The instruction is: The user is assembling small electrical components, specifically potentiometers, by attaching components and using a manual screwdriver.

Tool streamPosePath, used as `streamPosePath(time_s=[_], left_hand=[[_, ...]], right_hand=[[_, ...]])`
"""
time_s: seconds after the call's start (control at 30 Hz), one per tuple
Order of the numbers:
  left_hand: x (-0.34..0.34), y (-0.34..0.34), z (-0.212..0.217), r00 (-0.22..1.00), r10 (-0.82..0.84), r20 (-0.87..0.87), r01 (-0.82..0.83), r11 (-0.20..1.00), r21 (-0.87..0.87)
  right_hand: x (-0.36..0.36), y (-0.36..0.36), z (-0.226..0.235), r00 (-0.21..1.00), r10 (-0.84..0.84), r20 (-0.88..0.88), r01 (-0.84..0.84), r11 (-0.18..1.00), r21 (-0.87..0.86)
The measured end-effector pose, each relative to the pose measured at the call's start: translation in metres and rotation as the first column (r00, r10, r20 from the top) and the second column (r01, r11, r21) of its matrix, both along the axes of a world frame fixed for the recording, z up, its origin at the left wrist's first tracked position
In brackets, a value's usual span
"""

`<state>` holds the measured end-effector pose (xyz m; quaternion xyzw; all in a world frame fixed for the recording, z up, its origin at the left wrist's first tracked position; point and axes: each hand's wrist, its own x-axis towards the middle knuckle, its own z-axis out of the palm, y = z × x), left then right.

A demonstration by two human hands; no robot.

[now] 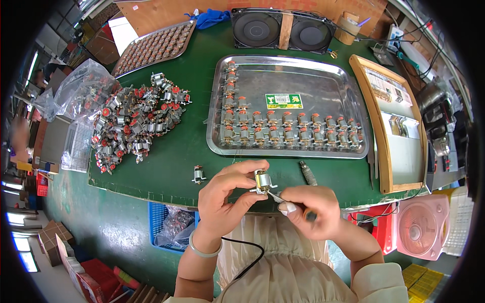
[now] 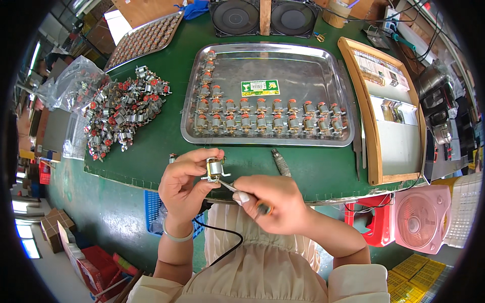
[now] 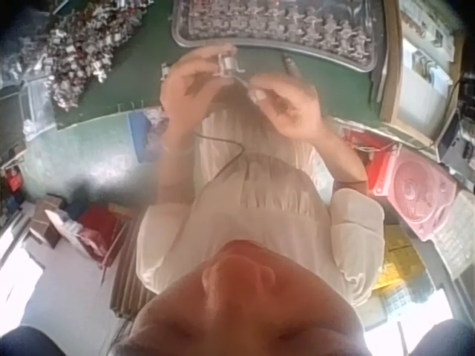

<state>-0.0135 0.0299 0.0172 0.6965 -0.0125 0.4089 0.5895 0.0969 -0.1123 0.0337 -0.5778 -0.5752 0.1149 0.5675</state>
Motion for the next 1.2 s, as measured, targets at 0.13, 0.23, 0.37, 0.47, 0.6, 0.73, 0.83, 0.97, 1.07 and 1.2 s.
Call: streamPosePath(time_s=[0.13, 0.23, 0.37, 0.47, 0.6, 0.73, 0.83, 0.97, 1.07, 1.2], left_hand=[[-0.001, 0.000, -0.001, 0.995, -0.086, 0.045, 0.090, 0.991, -0.099], [-0.001, 0.002, -0.001, 0.995, -0.096, 0.018, 0.097, 0.993, -0.060], [-0.002, 0.003, -0.002, 0.991, -0.132, 0.016, 0.133, 0.987, -0.090], [-0.002, 0.002, -0.001, 0.986, -0.164, 0.036, 0.167, 0.979, -0.118], [-0.002, 0.000, -0.001, 0.980, -0.189, 0.056, 0.195, 0.970, -0.145], [0.000, 0.000, 0.000, 0.980, -0.183, 0.077, 0.192, 0.971, -0.142], [0.000, 0.002, 0.001, 0.985, -0.158, 0.071, 0.165, 0.981, -0.102], [0.001, 0.001, -0.001, 0.987, -0.140, 0.078, 0.147, 0.985, -0.086], [0.000, 0.001, -0.003, 0.993, -0.086, 0.076, 0.092, 0.993, -0.071], [0.000, 0.004, -0.009, 0.995, 0.044, 0.087, -0.040, 0.998, -0.051]], right_hand=[[0.006, -0.002, 0.003, 0.897, -0.106, 0.430, 0.085, 0.994, 0.068], [0.006, -0.001, 0.006, 0.921, -0.078, 0.381, 0.066, 0.997, 0.045], [0.001, -0.001, 0.004, 1.000, 0.016, -0.002, -0.016, 0.999, -0.040], [0.004, -0.004, 0.003, 0.792, 0.169, -0.587, -0.264, 0.961, -0.078], [0.007, -0.002, 0.000, 0.284, 0.265, -0.921, -0.499, 0.861, 0.094], [0.007, 0.000, -0.001, 0.180, 0.272, -0.945, -0.528, 0.837, 0.141], [0.007, 0.001, -0.001, 0.189, 0.269, -0.944, -0.527, 0.839, 0.134], [0.009, 0.001, 0.000, 0.218, 0.288, -0.933, -0.527, 0.839, 0.136], [0.005, -0.002, 0.008, 0.578, 0.147, -0.803, -0.396, 0.911, -0.118], [0.009, 0.001, 0.006, 0.993, 0.067, 0.095, -0.044, 0.974, -0.223]])
